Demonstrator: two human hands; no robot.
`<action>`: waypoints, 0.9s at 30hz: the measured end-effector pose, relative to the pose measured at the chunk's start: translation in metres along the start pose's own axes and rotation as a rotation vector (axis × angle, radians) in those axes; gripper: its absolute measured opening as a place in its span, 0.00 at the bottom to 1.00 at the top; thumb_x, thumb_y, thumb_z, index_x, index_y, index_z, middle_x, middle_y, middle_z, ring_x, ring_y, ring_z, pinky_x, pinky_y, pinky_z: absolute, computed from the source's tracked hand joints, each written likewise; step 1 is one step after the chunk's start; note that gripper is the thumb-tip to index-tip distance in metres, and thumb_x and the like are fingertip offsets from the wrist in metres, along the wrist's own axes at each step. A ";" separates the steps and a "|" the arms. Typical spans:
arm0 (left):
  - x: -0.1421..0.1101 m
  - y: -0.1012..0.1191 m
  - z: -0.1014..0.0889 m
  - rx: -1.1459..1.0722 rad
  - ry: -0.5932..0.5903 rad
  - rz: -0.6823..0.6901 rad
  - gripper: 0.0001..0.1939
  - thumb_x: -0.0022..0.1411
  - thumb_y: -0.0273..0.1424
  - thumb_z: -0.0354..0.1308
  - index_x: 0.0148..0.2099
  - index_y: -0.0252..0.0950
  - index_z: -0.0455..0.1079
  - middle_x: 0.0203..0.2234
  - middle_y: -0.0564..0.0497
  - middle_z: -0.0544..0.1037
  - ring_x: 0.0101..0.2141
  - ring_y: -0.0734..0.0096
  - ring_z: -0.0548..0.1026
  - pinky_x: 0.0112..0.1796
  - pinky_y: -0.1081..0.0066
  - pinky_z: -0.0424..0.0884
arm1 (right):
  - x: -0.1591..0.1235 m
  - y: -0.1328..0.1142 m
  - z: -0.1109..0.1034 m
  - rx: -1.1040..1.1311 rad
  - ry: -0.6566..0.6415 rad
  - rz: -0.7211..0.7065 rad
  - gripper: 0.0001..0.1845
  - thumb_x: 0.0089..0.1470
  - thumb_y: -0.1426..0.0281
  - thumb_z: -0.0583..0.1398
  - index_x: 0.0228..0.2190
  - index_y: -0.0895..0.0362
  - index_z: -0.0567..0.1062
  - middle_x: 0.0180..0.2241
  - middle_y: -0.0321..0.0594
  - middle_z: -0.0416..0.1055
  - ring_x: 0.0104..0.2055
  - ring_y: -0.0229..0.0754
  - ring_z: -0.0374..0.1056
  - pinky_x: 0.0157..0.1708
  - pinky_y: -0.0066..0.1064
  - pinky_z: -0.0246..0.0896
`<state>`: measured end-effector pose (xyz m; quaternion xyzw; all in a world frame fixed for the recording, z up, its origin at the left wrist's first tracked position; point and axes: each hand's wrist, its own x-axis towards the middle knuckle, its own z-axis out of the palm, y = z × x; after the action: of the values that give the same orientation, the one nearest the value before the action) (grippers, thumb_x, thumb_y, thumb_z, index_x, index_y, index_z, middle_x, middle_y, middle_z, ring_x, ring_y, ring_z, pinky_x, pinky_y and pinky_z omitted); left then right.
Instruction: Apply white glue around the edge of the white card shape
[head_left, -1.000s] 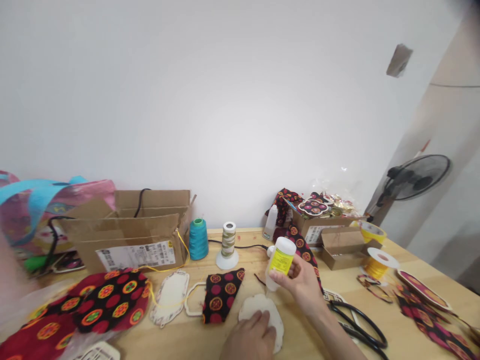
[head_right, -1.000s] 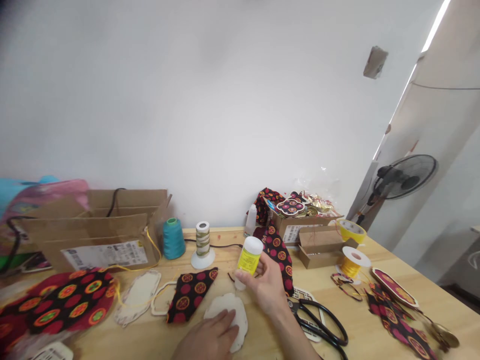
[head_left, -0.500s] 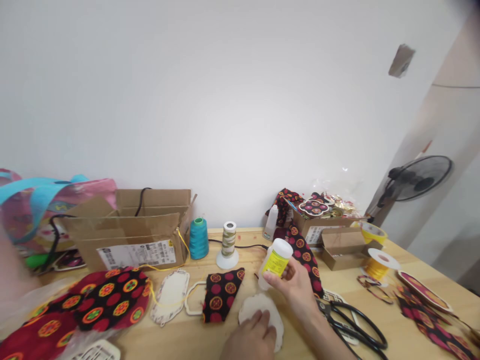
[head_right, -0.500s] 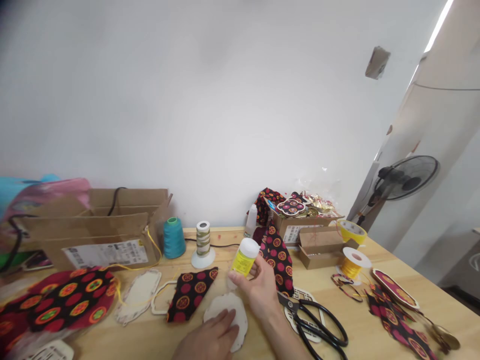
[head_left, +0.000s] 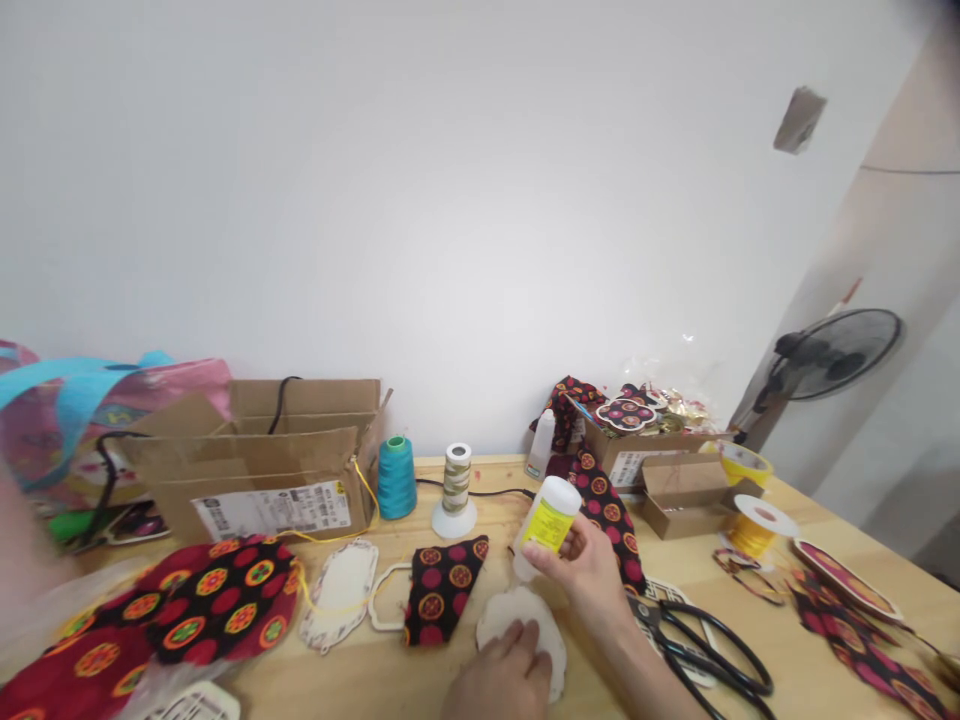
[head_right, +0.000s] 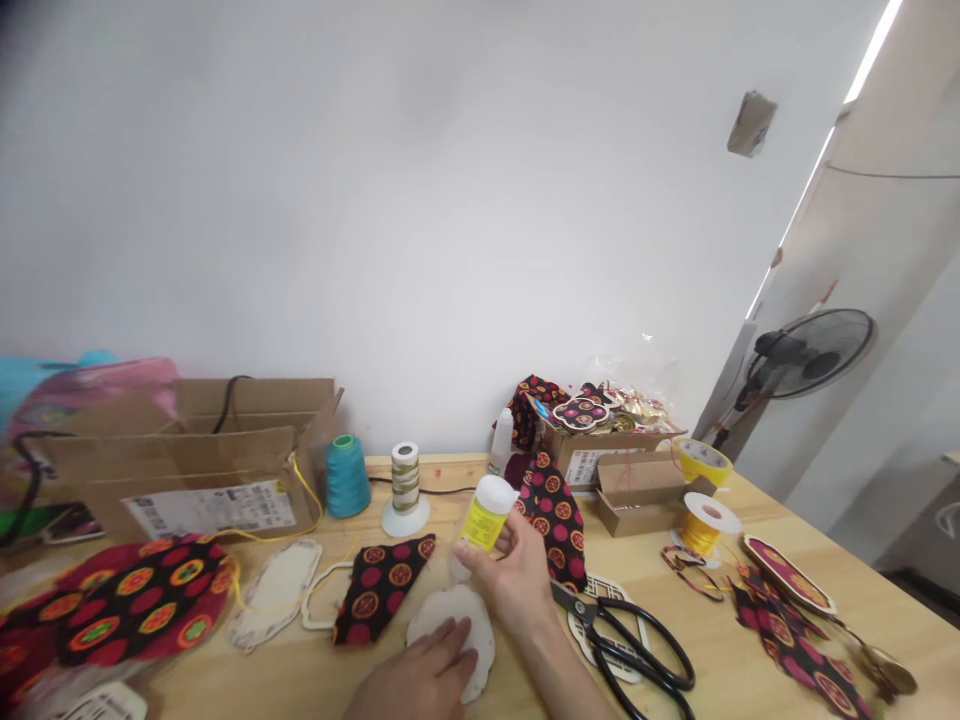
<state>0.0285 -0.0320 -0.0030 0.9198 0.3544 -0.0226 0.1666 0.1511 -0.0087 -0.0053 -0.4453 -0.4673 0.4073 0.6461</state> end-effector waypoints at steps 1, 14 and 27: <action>0.000 0.000 -0.001 0.005 -0.013 -0.001 0.18 0.54 0.19 0.46 0.47 0.26 0.66 0.49 0.35 0.65 0.49 0.52 0.63 0.46 0.59 0.63 | 0.001 -0.001 -0.001 0.002 0.006 0.002 0.16 0.33 0.70 0.67 0.29 0.57 0.70 0.28 0.39 0.75 0.29 0.42 0.70 0.29 0.31 0.65; -0.001 -0.001 0.003 0.038 -0.031 -0.005 0.18 0.55 0.19 0.45 0.49 0.27 0.65 0.50 0.35 0.64 0.50 0.52 0.62 0.47 0.60 0.62 | -0.003 0.000 0.009 -0.016 0.021 0.012 0.18 0.33 0.70 0.67 0.30 0.58 0.70 0.29 0.41 0.76 0.30 0.45 0.71 0.30 0.34 0.67; 0.001 -0.017 0.010 -0.025 0.045 0.125 0.18 0.59 0.27 0.42 0.49 0.30 0.66 0.49 0.38 0.65 0.49 0.54 0.62 0.46 0.61 0.63 | 0.009 -0.030 -0.022 -0.074 0.079 -0.011 0.18 0.31 0.67 0.68 0.28 0.59 0.73 0.30 0.45 0.77 0.31 0.49 0.72 0.32 0.37 0.67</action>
<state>0.0188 -0.0225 -0.0177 0.9382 0.3003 0.0131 0.1712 0.1779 -0.0128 0.0220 -0.4820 -0.4589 0.3681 0.6493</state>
